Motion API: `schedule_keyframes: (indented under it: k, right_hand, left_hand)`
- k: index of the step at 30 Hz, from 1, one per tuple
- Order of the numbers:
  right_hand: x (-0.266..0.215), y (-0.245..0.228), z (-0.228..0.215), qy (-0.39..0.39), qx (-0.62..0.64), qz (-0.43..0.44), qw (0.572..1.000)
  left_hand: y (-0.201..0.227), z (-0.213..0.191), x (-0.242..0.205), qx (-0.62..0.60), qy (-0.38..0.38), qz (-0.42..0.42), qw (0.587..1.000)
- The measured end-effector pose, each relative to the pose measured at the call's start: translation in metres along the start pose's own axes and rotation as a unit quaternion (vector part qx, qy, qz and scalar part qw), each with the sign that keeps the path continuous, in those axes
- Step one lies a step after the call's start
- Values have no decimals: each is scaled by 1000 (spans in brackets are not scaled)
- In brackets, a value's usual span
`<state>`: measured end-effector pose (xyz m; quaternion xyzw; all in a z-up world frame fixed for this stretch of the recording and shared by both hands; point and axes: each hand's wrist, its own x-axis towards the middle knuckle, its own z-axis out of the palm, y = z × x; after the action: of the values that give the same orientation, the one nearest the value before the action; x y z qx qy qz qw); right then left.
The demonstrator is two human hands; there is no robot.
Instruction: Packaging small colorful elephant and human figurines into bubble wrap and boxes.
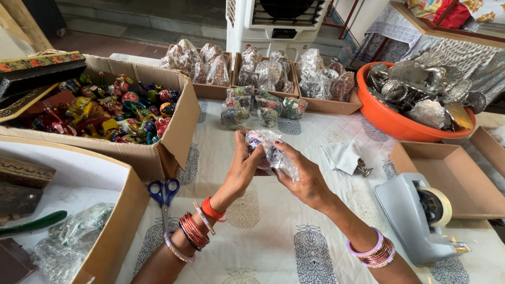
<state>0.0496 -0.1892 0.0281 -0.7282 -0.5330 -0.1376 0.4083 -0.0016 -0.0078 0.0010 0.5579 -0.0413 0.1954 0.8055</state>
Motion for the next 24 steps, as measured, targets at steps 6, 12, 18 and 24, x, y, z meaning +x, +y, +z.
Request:
schedule_keyframes:
  k: [6,12,18,24]
  right_hand:
    - [-2,7,3,0,11,-46,999]
    - [5,-10,0,1,16,-39,999]
    - [7,-9,3,-1,4,-37,999]
    - [10,-4,9,14,-37,-31,999]
  left_hand:
    - [19,9,-7,48,-14,21,999]
    - [-6,1,-2,-19,5,54,998]
    - [4,-3,1,-30,30,5,999]
    - [12,1,-1,-85,32,-37,995]
